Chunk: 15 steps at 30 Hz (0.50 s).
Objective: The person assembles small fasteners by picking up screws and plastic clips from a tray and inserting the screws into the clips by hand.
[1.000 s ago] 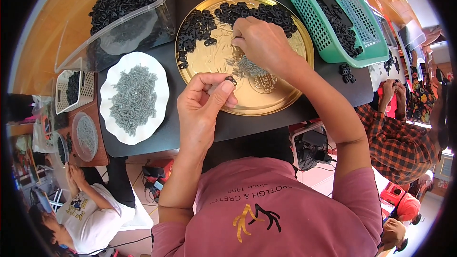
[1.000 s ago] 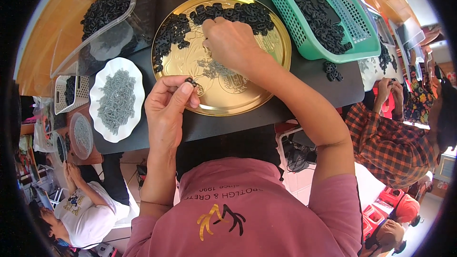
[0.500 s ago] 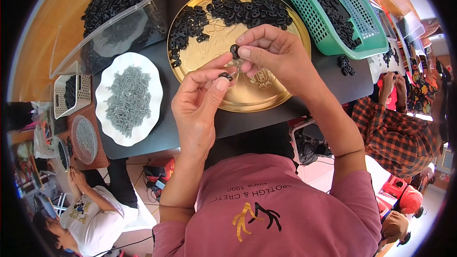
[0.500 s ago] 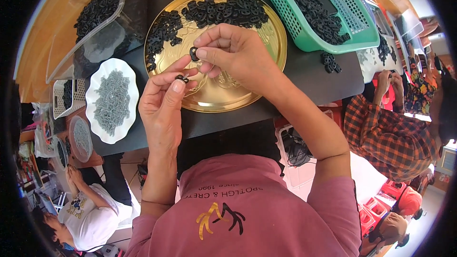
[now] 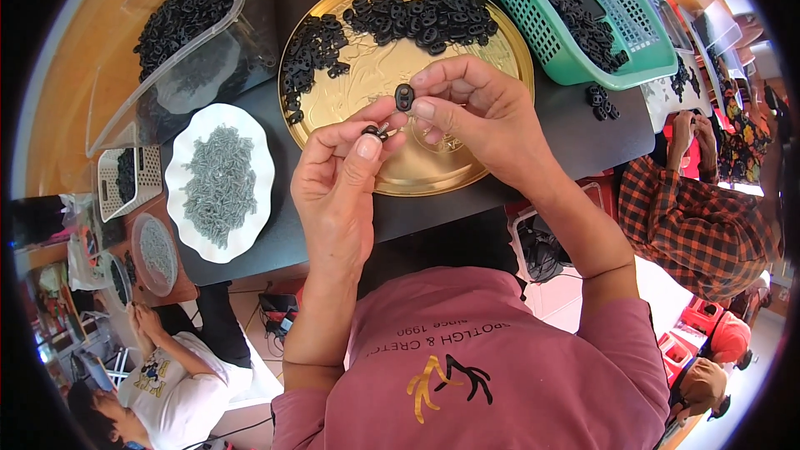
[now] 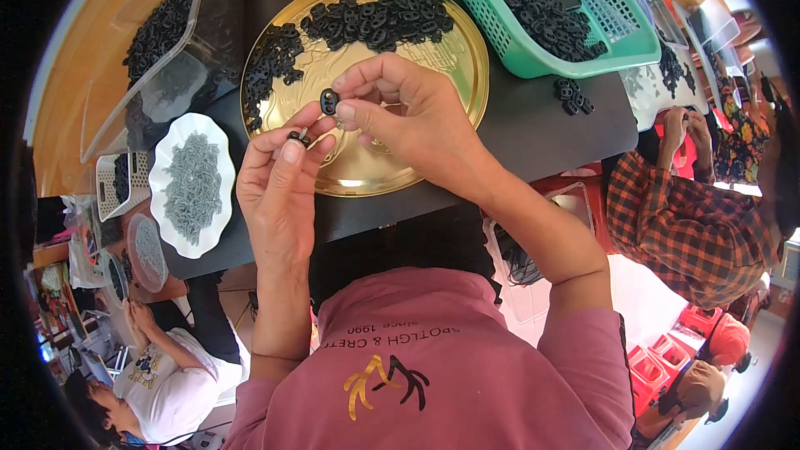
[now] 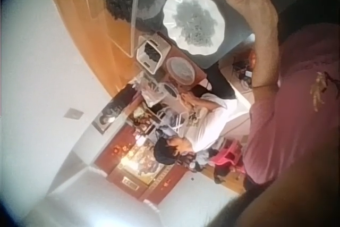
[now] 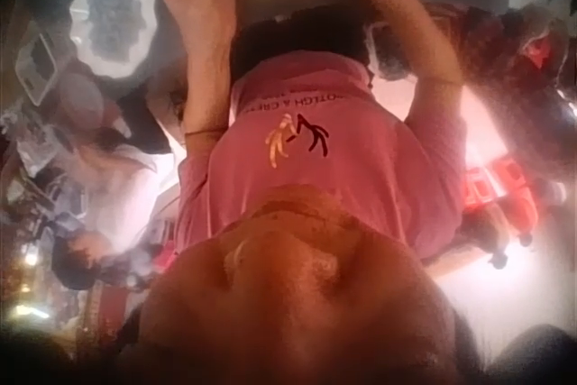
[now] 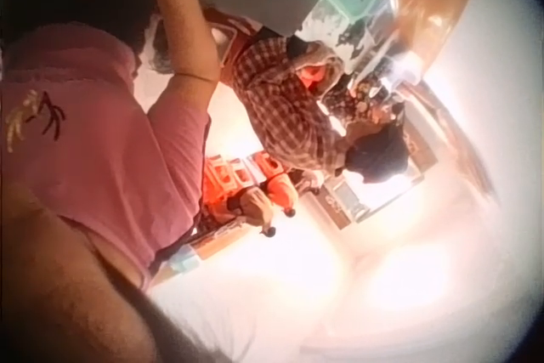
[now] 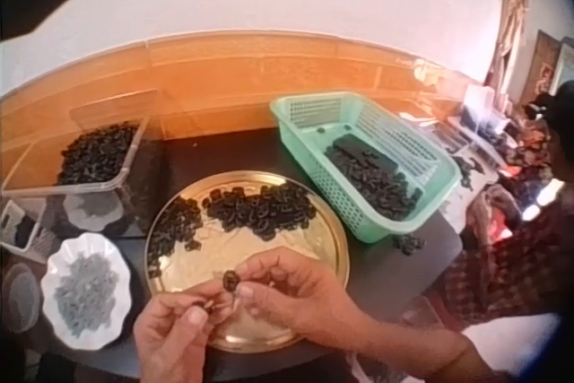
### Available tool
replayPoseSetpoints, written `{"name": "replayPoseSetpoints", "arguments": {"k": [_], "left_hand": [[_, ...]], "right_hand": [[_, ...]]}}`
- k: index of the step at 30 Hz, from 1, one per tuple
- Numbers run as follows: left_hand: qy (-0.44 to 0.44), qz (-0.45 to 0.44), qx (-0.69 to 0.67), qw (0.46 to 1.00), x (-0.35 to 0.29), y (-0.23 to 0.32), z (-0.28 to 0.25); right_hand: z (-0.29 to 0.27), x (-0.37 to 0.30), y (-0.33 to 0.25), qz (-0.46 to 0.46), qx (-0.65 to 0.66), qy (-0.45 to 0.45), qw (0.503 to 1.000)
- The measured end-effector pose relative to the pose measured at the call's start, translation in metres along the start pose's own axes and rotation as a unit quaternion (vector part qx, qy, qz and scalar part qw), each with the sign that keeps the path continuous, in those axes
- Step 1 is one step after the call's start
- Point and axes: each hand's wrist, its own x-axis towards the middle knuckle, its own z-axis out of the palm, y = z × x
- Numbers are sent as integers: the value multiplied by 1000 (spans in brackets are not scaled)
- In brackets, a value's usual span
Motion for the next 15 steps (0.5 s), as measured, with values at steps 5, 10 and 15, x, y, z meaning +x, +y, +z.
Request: {"name": "replayPoseSetpoints", "arguments": {"k": [5, 10, 15], "left_hand": [[5, -20, -30, 999, 2, -2, -2], [12, -47, -61, 997, 2, -3, -3], [14, -55, -61, 997, 2, -3, 1]], "right_hand": [[0, -1, 0, -3, -8, 7, 1000], [-1, -4, -2, 17, -4, 10, 1000], [-1, -5, 1, -2, -28, 11, 1000]]}}
